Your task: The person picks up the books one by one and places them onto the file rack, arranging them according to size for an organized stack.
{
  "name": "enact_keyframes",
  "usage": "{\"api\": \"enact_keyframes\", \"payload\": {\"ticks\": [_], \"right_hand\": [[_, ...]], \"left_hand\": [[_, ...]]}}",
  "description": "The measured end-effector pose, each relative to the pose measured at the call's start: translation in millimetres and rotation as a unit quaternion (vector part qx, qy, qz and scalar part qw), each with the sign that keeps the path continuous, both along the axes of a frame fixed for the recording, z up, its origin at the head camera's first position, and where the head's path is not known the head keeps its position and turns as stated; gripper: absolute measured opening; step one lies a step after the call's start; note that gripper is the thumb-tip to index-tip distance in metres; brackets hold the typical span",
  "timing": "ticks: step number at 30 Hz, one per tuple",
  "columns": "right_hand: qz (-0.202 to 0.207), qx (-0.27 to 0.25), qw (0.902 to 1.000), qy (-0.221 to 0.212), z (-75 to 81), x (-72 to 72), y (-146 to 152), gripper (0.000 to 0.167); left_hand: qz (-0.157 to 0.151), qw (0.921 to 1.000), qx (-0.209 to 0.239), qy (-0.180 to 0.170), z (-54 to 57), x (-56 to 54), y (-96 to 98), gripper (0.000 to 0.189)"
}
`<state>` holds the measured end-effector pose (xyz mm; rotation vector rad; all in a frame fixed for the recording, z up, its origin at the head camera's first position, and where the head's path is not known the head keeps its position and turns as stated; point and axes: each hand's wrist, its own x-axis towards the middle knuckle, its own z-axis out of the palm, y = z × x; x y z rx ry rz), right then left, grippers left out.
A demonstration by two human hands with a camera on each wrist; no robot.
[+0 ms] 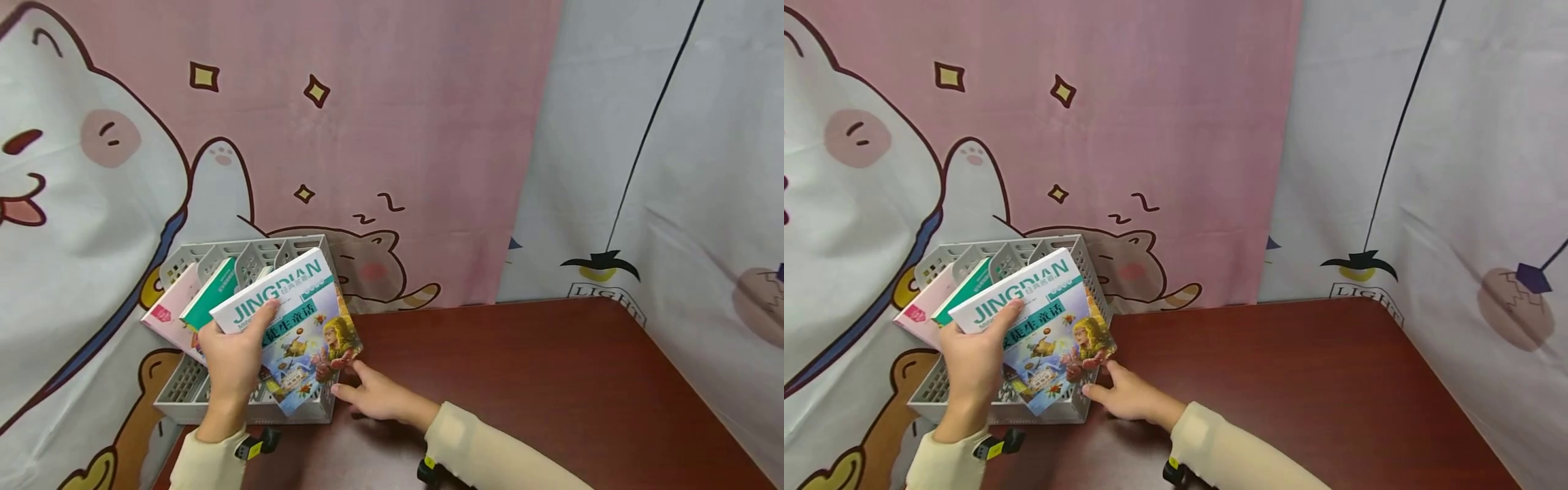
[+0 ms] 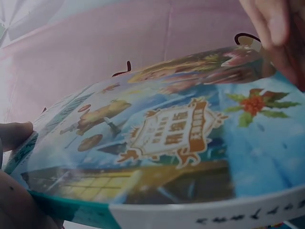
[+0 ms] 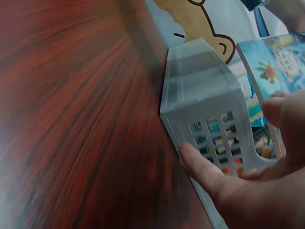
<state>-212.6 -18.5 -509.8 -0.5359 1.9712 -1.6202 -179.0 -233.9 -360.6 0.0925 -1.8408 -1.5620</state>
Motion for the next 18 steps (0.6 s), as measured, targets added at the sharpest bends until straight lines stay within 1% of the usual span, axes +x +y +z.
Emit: {"api": "enact_keyframes", "payload": {"ticks": [2, 5, 8, 11, 14, 16, 18], "right_hand": [[-0.007, 0.024, 0.9995, 0.019, 3.2, -0.5, -7, 0.072], [-0.018, 0.049, 0.9983, 0.025, 7.4, -1.8, -16, 0.077], [-0.023, 0.063, 0.9975, 0.023, 9.1, -3.4, -23, 0.081], [-0.04, 0.082, 0.9953, 0.033, 11.0, -4.1, -28, 0.092], [-0.055, 0.082, 0.9941, 0.044, 10.6, -5.0, -33, 0.091], [-0.056, 0.093, 0.9924, 0.058, 10.3, -4.4, -36, 0.09], [-0.051, 0.101, 0.9919, 0.058, 10.3, -3.4, -39, 0.09]], "left_hand": [[0.016, 0.9998, -0.007, 0.003, -0.4, 0.2, -1.9, 0.028], [0.028, 0.9995, -0.014, 0.006, -1.3, 0.8, -4.3, 0.027], [0.031, 0.9993, -0.02, 0.006, -2.6, 1.9, -5.7, 0.027], [0.028, 0.9994, -0.02, 0.01, -2.6, 2.5, -7.7, 0.027], [0.03, 0.9991, -0.022, 0.02, -1.8, 2.7, -10.9, 0.027], [0.031, 0.9989, -0.024, 0.026, -1.5, 3.1, -13.4, 0.027], [0.036, 0.9986, -0.028, 0.029, -2.3, 3.9, -16.1, 0.026]]}}
